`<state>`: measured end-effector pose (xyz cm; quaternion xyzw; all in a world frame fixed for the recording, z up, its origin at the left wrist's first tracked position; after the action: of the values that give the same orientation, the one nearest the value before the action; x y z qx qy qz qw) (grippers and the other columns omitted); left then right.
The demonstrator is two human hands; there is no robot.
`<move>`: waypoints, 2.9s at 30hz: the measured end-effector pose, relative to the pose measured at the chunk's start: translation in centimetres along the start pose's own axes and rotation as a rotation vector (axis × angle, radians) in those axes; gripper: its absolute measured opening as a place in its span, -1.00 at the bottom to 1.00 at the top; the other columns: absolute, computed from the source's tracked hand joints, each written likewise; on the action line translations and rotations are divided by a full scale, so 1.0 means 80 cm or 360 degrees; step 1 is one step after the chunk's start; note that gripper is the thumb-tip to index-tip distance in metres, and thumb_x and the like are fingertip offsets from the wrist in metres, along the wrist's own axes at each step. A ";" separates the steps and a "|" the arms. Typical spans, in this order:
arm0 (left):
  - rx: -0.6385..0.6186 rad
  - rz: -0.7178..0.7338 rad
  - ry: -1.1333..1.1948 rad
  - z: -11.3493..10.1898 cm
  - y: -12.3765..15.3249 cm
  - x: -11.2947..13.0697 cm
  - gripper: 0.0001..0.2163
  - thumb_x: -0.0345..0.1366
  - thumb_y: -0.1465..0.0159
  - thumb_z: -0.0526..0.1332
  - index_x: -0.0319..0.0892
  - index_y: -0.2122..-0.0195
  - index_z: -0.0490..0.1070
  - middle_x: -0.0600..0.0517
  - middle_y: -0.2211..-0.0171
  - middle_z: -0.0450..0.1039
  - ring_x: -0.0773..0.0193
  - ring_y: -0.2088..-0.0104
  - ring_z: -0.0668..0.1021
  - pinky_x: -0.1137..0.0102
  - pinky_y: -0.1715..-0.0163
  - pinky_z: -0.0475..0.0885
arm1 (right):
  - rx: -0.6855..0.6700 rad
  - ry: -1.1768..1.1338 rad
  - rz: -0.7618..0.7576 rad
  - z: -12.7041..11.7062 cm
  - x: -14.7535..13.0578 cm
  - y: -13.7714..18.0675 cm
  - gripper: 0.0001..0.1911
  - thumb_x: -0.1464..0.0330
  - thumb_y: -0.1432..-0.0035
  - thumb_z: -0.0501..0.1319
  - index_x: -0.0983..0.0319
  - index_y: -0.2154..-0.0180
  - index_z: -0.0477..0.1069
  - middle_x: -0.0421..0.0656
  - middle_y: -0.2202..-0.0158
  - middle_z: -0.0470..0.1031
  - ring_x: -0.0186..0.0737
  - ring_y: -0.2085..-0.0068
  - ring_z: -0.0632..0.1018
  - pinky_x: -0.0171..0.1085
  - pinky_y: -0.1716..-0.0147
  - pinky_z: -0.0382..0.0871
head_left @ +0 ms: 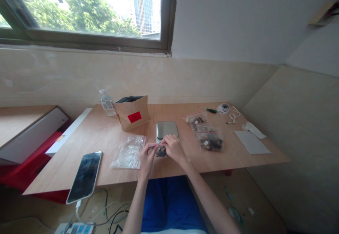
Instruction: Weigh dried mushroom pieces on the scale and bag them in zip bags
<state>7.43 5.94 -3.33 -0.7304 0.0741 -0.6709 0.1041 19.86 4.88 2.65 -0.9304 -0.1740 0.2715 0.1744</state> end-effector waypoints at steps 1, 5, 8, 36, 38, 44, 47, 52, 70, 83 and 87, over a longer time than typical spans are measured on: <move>0.0011 0.0006 -0.0013 -0.001 0.000 0.000 -0.80 -0.16 -0.14 0.23 -0.19 0.37 0.49 0.00 0.37 0.53 0.23 0.32 0.54 0.36 0.26 0.40 | -0.0010 0.0043 -0.0006 0.000 -0.002 0.000 -0.85 0.49 -0.21 0.11 0.24 0.42 0.36 -0.15 0.39 0.46 -0.20 0.30 0.42 -0.25 0.25 0.19; 0.0037 0.0045 -0.0028 -0.009 0.000 0.002 -0.82 -0.17 -0.13 0.25 -0.18 0.37 0.50 0.01 0.38 0.53 0.23 0.31 0.53 0.37 0.25 0.39 | -0.0066 -0.0007 -0.0071 0.001 -0.003 0.003 -0.89 0.40 -0.23 0.11 0.23 0.36 0.36 -0.15 0.35 0.47 -0.20 0.28 0.43 -0.27 0.24 0.22; 0.0069 0.0055 -0.0026 -0.015 -0.001 0.001 -0.82 -0.18 -0.13 0.25 -0.18 0.37 0.50 0.01 0.38 0.52 0.23 0.31 0.53 0.37 0.25 0.39 | -0.0061 -0.0077 -0.0064 -0.002 0.006 0.007 -0.90 0.35 -0.22 0.13 0.22 0.34 0.37 -0.16 0.33 0.48 -0.22 0.26 0.45 -0.28 0.22 0.24; 0.0134 -0.0167 0.0187 -0.018 0.007 -0.025 -0.76 -0.12 -0.15 0.21 -0.20 0.33 0.49 -0.01 0.38 0.52 0.23 0.32 0.53 0.38 0.27 0.41 | -0.0024 -0.0319 0.0203 -0.015 0.075 0.036 -0.82 0.49 -0.14 0.15 0.18 0.40 0.50 -0.19 0.37 0.55 -0.27 0.29 0.51 -0.33 0.27 0.31; 0.0078 -0.0190 0.0211 -0.015 0.006 -0.029 -0.74 -0.10 -0.17 0.19 -0.20 0.33 0.49 -0.01 0.39 0.52 0.23 0.32 0.52 0.39 0.28 0.40 | -0.0001 -0.0354 0.0266 -0.017 0.088 0.041 -0.78 0.54 -0.11 0.13 0.19 0.43 0.51 -0.19 0.39 0.56 -0.27 0.32 0.53 -0.34 0.29 0.32; 0.0163 -0.0374 0.0427 -0.007 0.012 -0.055 -0.67 -0.03 -0.19 0.13 -0.22 0.43 0.45 0.05 0.50 0.45 0.31 0.44 0.50 0.44 0.39 0.40 | -0.0047 -0.0679 0.0462 -0.015 0.101 0.052 -0.82 0.46 -0.09 0.14 0.22 0.39 0.53 -0.15 0.37 0.59 -0.22 0.30 0.57 -0.29 0.27 0.38; 0.0186 -0.0465 0.0470 0.001 0.019 -0.059 -0.63 0.02 -0.18 0.11 -0.22 0.40 0.44 0.05 0.49 0.45 0.31 0.48 0.49 0.44 0.46 0.40 | -0.0029 -0.0842 0.0632 -0.018 0.116 0.065 -0.82 0.38 -0.07 0.15 0.25 0.38 0.53 -0.13 0.40 0.59 -0.19 0.31 0.57 -0.27 0.28 0.40; 0.0096 -0.0381 0.0172 0.029 0.027 -0.039 -0.62 0.03 -0.22 0.05 -0.18 0.37 0.45 0.09 0.52 0.40 0.33 0.48 0.45 0.48 0.45 0.35 | -0.0010 -0.0877 0.0766 -0.038 0.146 0.089 -0.79 0.34 -0.03 0.14 0.27 0.38 0.53 -0.11 0.42 0.57 -0.20 0.38 0.55 -0.26 0.33 0.39; 0.0017 0.0004 -0.0183 0.049 -0.009 0.026 -0.73 -0.13 -0.28 0.03 -0.16 0.13 0.35 -0.04 0.27 0.41 0.28 0.31 0.47 0.41 0.37 0.38 | 0.1062 0.0802 0.1015 -0.184 0.236 0.212 -0.47 0.18 -0.19 -0.04 0.39 -0.06 0.23 0.26 -0.07 0.22 0.18 -0.12 0.24 0.16 -0.02 0.12; 0.0848 0.0151 -0.1049 -0.156 -0.226 0.166 -0.59 -0.17 -0.18 0.19 -0.36 0.03 0.32 -0.15 0.10 0.41 0.00 0.02 0.41 0.02 -0.01 0.18 | 0.0764 0.0718 0.1249 -0.102 0.237 0.195 -0.38 0.09 -0.22 -0.11 0.28 -0.20 0.10 0.19 -0.24 0.02 0.24 -0.25 0.05 0.29 -0.04 0.02; 0.0564 0.0110 -0.0992 -0.144 -0.201 0.139 -0.70 -0.23 -0.12 0.22 -0.25 0.15 0.43 -0.02 0.35 0.53 0.20 0.30 0.55 0.32 0.23 0.39 | 0.0860 0.0425 0.0821 -0.104 0.154 0.133 -0.46 0.18 -0.24 -0.05 0.26 -0.18 0.10 0.14 -0.26 -0.01 0.12 -0.27 0.05 0.20 -0.10 0.05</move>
<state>-3.52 18.09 12.35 -0.8676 -0.0542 -0.4143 0.2694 36.80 -1.19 -0.68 -0.8913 0.1675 0.2189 0.3601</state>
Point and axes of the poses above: each hand's wrist, its own y-axis away from the middle knuckle, its own z-axis out of the palm, x = y × z, the point moved 10 cm from there along -y, towards the middle knuckle
